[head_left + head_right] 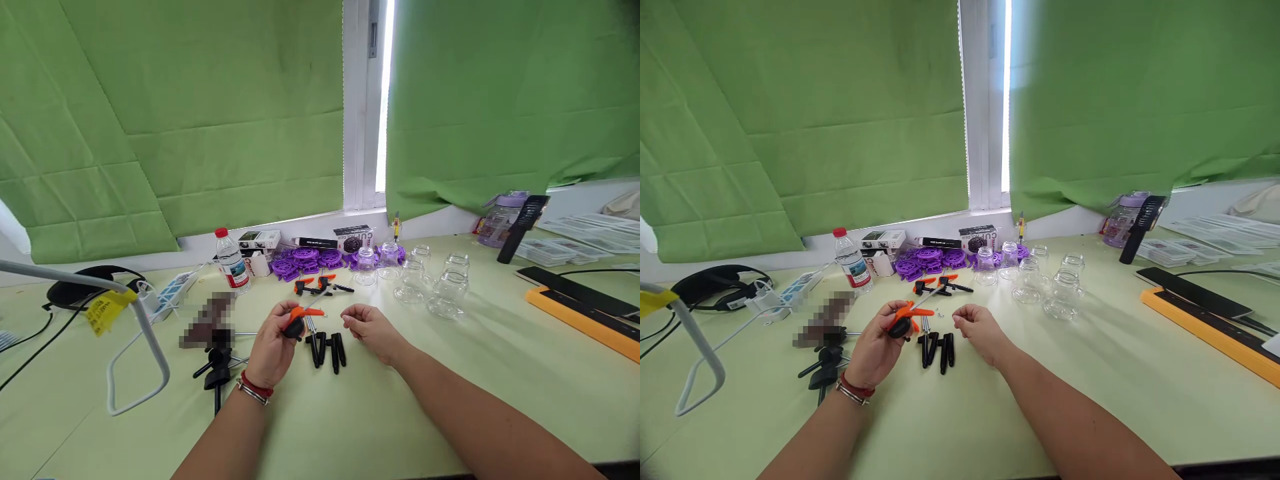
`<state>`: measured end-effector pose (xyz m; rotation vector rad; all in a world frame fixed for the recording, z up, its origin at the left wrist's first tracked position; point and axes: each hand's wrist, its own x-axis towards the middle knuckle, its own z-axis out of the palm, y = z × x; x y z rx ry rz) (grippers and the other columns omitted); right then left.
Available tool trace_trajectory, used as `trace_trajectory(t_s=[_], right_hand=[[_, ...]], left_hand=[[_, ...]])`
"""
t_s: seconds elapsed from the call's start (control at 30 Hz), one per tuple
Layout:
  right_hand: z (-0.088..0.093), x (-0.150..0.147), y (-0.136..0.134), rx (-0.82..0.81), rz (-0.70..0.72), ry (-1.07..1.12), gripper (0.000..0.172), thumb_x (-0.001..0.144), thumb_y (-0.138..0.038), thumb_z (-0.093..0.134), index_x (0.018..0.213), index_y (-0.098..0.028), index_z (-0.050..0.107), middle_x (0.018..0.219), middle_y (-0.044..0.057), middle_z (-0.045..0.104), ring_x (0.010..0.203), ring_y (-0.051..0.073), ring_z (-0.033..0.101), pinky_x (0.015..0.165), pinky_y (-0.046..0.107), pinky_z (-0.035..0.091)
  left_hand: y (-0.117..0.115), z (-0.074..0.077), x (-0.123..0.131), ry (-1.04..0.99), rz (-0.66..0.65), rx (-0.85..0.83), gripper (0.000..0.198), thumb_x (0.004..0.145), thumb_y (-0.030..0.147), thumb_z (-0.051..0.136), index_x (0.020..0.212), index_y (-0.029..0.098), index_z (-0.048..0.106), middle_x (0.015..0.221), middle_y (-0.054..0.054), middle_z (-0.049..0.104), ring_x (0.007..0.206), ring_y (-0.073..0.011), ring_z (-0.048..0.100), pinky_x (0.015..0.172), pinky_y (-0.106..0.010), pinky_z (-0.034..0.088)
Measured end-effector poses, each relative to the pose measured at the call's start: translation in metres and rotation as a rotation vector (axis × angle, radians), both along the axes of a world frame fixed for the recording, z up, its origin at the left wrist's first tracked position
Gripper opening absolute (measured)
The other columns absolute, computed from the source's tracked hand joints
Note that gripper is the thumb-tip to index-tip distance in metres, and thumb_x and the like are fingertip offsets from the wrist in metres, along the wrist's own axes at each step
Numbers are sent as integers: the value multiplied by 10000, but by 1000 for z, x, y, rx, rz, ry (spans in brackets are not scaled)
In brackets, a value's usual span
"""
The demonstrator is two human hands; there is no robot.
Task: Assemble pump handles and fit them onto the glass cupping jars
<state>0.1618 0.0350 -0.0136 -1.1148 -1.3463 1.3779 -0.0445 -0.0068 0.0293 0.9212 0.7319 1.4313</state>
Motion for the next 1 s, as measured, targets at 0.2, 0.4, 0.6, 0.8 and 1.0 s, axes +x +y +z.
trace_trajectory(t_s=[0.2,0.4,0.6,0.8,1.0], right_hand=[[2,-13,5,345,-71,-532,132,780,-228,542,822,-184,658,804,35,645,746,156,564,685,269,422],[26,-57,20,244,47,-969,118,742,-225,594,743,-179,704,799,77,703,738,192,630,596,257,406],[30,-86,35,143,11,-1092,188,659,-238,694,833,-166,705,877,145,713,814,262,664,606,287,437],[24,-89,43,78,4,-1114,185,636,-244,721,804,-171,696,869,144,713,824,272,674,617,294,455],[21,-89,44,34,-33,-1049,174,616,-289,712,742,-172,680,829,137,712,783,278,673,585,301,447]], left_hand=[[13,-4,-13,-102,226,31,136,756,224,592,879,168,574,756,5,576,593,-106,532,561,-233,426],[15,-9,-10,-36,302,35,157,743,256,597,869,169,564,763,14,569,602,-100,531,551,-224,421],[15,-11,-7,-2,355,-18,190,718,259,600,884,176,558,782,18,566,639,-100,518,566,-216,402],[13,-9,-6,3,355,-24,173,724,261,597,875,182,565,793,20,573,652,-97,517,590,-220,395],[12,-7,-3,5,355,2,173,731,281,620,863,187,561,782,12,581,678,-109,531,599,-221,402]])
